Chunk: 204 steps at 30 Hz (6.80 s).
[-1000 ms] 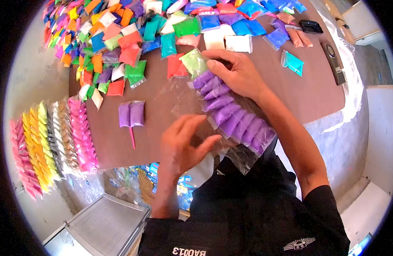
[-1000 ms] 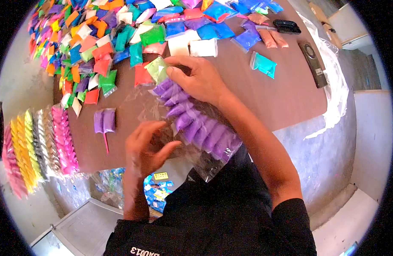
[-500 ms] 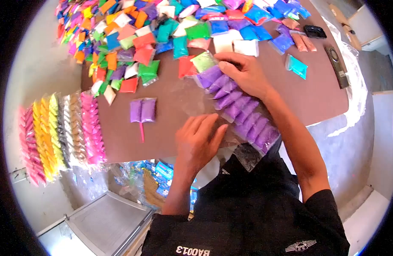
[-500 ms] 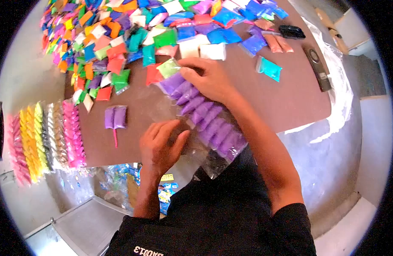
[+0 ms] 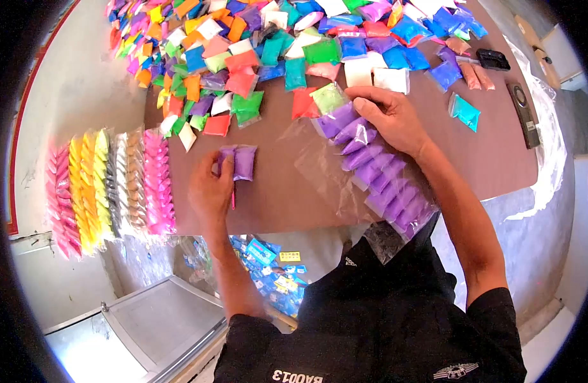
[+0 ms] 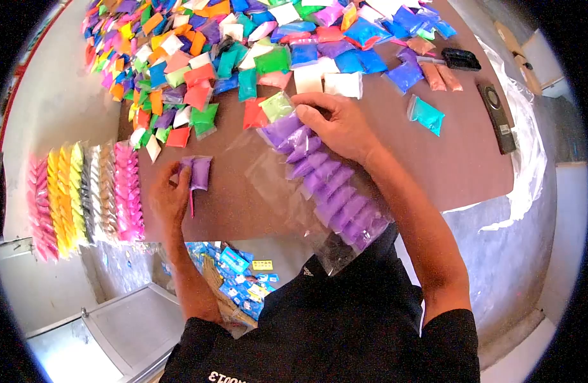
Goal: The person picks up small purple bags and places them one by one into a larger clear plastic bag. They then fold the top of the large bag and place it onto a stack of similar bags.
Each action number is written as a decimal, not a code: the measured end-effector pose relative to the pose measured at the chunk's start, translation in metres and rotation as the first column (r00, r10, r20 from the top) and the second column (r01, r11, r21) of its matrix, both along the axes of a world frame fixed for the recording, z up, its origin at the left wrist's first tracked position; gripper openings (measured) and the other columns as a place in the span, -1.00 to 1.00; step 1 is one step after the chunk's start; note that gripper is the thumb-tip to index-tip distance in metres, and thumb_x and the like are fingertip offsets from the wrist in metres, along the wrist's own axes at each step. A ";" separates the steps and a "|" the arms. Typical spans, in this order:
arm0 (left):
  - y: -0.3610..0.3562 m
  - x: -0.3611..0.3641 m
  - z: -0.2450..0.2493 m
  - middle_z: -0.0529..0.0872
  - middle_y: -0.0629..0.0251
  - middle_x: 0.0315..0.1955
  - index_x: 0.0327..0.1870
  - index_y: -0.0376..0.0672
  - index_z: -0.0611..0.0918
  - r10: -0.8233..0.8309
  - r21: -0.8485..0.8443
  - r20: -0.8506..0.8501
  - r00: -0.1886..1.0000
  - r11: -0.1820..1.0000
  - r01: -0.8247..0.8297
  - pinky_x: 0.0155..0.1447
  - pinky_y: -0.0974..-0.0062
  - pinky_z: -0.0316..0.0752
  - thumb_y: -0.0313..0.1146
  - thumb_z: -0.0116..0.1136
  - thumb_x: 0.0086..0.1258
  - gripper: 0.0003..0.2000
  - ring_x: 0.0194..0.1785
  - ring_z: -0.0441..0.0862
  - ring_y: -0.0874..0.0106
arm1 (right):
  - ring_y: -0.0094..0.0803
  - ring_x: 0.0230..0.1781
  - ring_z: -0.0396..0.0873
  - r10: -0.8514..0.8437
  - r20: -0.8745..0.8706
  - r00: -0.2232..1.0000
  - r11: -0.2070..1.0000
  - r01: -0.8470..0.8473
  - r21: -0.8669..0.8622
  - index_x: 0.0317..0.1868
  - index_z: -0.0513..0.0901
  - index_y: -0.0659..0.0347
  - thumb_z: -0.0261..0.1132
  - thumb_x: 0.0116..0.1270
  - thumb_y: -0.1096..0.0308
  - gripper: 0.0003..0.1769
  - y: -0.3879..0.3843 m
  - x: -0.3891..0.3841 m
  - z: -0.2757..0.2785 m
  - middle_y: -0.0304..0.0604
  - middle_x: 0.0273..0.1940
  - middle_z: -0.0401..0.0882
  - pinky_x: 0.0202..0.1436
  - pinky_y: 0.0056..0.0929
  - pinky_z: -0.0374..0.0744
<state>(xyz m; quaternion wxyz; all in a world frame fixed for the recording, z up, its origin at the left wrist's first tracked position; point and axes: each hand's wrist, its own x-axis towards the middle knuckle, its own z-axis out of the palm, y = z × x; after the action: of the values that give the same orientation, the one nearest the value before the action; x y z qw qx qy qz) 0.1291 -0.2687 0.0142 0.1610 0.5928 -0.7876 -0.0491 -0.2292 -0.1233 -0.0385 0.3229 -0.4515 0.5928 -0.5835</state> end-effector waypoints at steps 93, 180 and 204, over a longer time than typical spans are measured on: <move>0.074 -0.144 -0.024 0.87 0.10 0.12 0.25 -0.22 0.81 -0.277 0.090 -0.575 0.770 0.914 0.396 0.02 0.41 0.71 -0.59 0.37 0.53 -0.69 -0.07 0.82 0.36 | -0.34 -0.10 0.84 -0.063 -0.145 0.987 0.983 0.037 -0.177 0.13 0.82 0.35 0.44 0.53 0.43 -0.75 0.000 0.000 0.002 0.02 0.05 0.87 -0.05 -0.35 0.77; 0.048 -0.164 -0.018 0.87 0.04 -0.07 0.17 -0.25 0.82 -0.474 -0.065 -0.460 0.751 0.862 0.503 0.01 0.30 0.70 -0.58 0.35 0.55 -0.76 -0.06 0.87 0.18 | -0.23 -0.11 0.83 -0.036 -0.141 0.989 0.978 0.006 -0.208 0.33 0.74 0.34 0.35 0.51 0.52 -0.59 0.001 0.000 0.006 0.06 0.19 0.75 -0.08 -0.34 0.80; 0.253 -0.051 -0.025 0.83 0.27 -0.14 0.59 -0.30 0.39 0.210 0.588 -0.726 0.655 0.684 0.432 0.02 0.54 0.64 -0.46 0.34 0.62 -0.41 -0.13 0.73 0.55 | -0.09 -0.13 0.81 -0.220 -0.338 0.915 0.975 0.201 -0.091 0.24 0.80 0.23 0.38 0.47 0.35 -0.62 0.018 0.002 0.007 0.11 0.00 0.81 0.02 -0.20 0.75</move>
<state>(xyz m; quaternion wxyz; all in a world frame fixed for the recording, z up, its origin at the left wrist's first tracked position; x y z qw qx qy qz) 0.0784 -0.0158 -0.0112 0.2194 0.4765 -0.6013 -0.6027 -0.2270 -0.1048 -0.0318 0.1366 -0.4893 0.6692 -0.5423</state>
